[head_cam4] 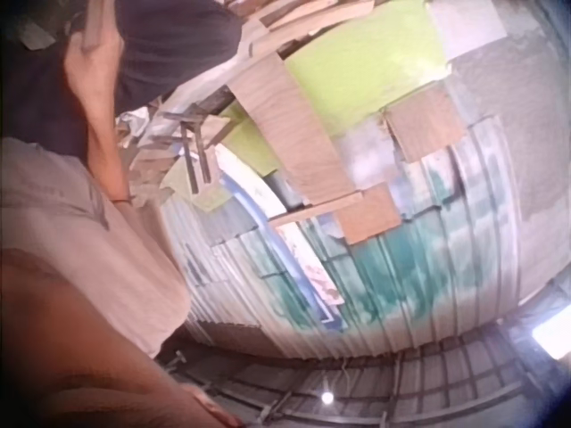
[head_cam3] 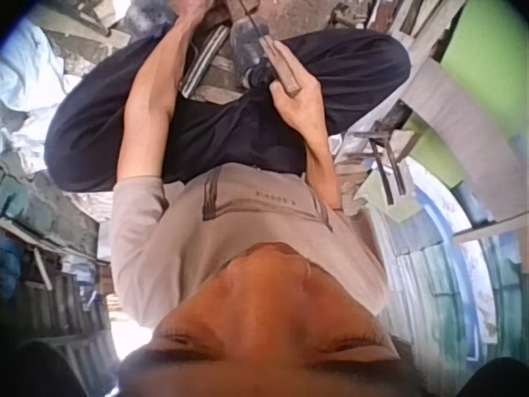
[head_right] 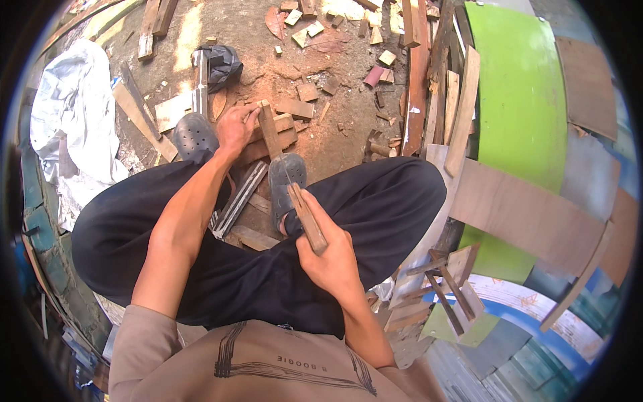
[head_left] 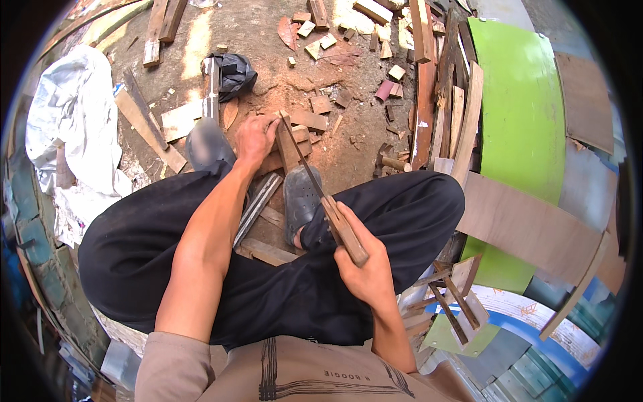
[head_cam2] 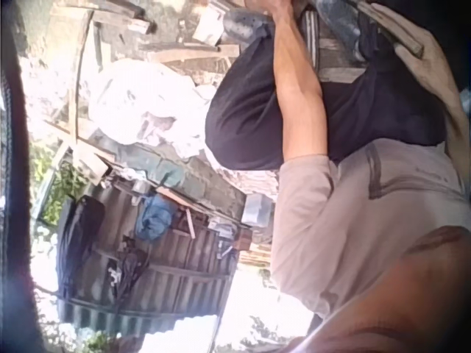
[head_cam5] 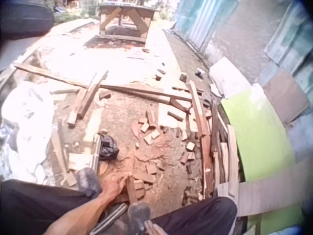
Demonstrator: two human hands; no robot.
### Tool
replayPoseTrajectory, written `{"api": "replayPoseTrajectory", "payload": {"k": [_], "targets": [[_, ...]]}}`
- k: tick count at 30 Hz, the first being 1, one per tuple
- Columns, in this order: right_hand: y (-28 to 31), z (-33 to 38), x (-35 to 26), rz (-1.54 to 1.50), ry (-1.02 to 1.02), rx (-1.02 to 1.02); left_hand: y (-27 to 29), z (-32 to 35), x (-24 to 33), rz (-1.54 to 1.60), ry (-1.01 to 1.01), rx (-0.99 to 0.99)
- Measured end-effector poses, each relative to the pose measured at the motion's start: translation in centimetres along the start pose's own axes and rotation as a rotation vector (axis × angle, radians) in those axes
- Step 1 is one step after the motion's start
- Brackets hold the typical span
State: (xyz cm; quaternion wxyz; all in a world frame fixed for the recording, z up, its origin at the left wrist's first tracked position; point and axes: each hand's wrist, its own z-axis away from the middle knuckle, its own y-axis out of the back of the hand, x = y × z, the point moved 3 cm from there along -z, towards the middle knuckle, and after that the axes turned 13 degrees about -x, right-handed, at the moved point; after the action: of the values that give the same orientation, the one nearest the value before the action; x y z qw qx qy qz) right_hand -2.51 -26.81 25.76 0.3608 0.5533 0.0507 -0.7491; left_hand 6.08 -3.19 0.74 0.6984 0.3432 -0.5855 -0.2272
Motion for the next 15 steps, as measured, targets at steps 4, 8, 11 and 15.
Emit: {"api": "replayPoseTrajectory", "payload": {"k": [4, 8, 11, 15], "targets": [[-1.8, -11.6, 3.7, -0.128, -0.259, -0.026, -0.1, -0.6, 2.2, -0.018, -0.037, -0.033], [-2.1, -7.3, 2.8, 0.003, -0.169, 0.015, -0.2, -0.5, 1.6, -0.036, 0.017, -0.062], [-0.4, -0.3, 0.6, -0.053, -0.037, 0.001, 0.4, -0.2, 1.3, 0.012, 0.039, -0.07], [-1.1, -4.6, 0.5, 0.037, -0.034, 0.022, 0.2, 0.1, 1.1, -0.023, 0.079, -0.083]]}}
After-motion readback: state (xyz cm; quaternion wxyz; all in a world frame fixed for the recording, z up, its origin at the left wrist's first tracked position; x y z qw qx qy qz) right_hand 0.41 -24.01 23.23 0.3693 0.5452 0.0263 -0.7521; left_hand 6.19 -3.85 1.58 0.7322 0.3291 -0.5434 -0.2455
